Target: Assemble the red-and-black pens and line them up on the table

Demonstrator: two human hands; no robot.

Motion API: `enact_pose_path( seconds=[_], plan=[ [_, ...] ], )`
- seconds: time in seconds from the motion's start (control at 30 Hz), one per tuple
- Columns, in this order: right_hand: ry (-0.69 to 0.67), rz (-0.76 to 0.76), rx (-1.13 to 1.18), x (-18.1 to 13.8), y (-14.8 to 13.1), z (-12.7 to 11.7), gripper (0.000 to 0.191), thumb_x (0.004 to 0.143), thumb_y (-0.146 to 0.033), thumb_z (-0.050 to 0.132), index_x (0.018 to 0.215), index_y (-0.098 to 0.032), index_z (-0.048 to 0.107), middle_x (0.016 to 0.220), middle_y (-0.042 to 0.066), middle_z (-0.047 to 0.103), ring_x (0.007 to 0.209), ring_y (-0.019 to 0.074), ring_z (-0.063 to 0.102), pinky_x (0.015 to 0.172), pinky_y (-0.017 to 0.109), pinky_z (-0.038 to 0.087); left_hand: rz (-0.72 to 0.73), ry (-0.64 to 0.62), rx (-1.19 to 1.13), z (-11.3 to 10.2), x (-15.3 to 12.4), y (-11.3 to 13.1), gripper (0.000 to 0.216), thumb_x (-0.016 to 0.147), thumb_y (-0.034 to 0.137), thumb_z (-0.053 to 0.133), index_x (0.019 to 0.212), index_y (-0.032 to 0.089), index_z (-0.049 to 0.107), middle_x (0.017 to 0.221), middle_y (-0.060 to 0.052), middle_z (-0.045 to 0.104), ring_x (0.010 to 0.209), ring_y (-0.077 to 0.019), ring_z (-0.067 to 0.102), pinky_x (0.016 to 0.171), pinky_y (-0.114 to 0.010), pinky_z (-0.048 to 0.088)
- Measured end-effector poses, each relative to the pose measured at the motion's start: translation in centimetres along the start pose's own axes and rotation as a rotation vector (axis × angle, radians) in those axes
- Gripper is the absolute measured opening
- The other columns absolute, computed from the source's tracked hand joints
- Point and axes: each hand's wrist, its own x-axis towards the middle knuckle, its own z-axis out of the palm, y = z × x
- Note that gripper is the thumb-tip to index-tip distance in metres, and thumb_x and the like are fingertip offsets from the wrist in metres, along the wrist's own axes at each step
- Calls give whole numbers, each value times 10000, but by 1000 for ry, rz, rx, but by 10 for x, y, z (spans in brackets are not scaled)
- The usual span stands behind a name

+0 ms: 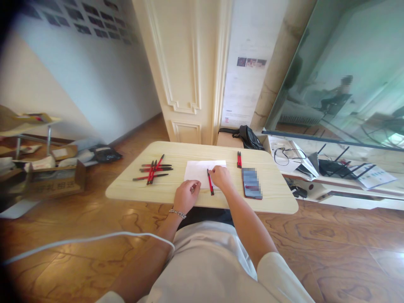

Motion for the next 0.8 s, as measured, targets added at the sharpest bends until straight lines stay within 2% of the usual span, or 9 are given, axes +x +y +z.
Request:
enact_pose_path(
  seconds=[0.13, 0.3, 0.37, 0.43, 0.53, 0.6, 0.7, 0.8],
  plan=[
    [-98, 31, -117, 14, -11, 9, 419, 778, -529, 583, 875, -142, 711, 918, 167, 703, 894, 242, 640, 752, 289, 425, -10, -5, -28, 0, 0, -1, 247, 895, 348, 467, 908, 203, 667, 774, -49, 663, 719, -159, 600, 707, -268, 445],
    [-125, 61, -78, 22, -10, 11, 308, 755, -429, 613, 804, -140, 706, 888, 165, 704, 852, 225, 644, 715, 272, 423, -33, -11, -98, -2, 5, 0, 256, 883, 354, 481, 918, 193, 676, 803, -58, 687, 679, -156, 608, 704, -275, 455],
    [-113, 49, 59, 20, -8, 9, 308, 780, -424, 578, 723, -145, 695, 786, 132, 703, 788, 204, 640, 687, 265, 418, -73, -26, -151, -4, 8, 2, 263, 874, 367, 493, 939, 193, 680, 837, -62, 701, 683, -160, 617, 716, -283, 463],
    [-108, 14, 307, 15, -8, 6, 349, 811, -437, 528, 689, -145, 676, 696, 88, 682, 702, 175, 622, 643, 253, 416, -119, -55, -224, -6, 10, 6, 287, 872, 402, 491, 948, 202, 681, 857, -60, 710, 718, -171, 635, 729, -288, 469],
    [-108, -44, 753, -1, -10, 4, 344, 809, -457, 524, 781, -148, 673, 704, 41, 662, 650, 135, 589, 579, 221, 410, -176, -95, -411, -3, 14, 13, 339, 873, 472, 469, 932, 210, 675, 854, -55, 715, 773, -183, 658, 720, -283, 484],
    [-119, -51, 966, -13, -14, 5, 349, 784, -477, 557, 838, -154, 674, 719, 28, 650, 624, 119, 566, 553, 212, 406, -208, -113, -601, 3, 15, 18, 365, 865, 503, 468, 896, 194, 660, 812, -59, 709, 747, -179, 665, 679, -276, 497],
    [-141, -11, 1143, -25, -20, 6, 371, 755, -499, 590, 854, -152, 675, 739, 37, 648, 579, 112, 540, 515, 219, 406, -298, -133, -893, 13, 14, 25, 370, 838, 526, 501, 852, 172, 605, 719, -52, 677, 646, -161, 655, 595, -263, 506],
    [-42, 14, 1193, -28, -28, 6, 389, 759, -523, 583, 874, -162, 669, 798, 55, 663, 624, 125, 563, 520, 221, 422, -388, -116, -995, 18, 9, 30, 356, 802, 528, 554, 869, 178, 557, 649, -13, 628, 556, -136, 623, 524, -245, 490]
  ],
)
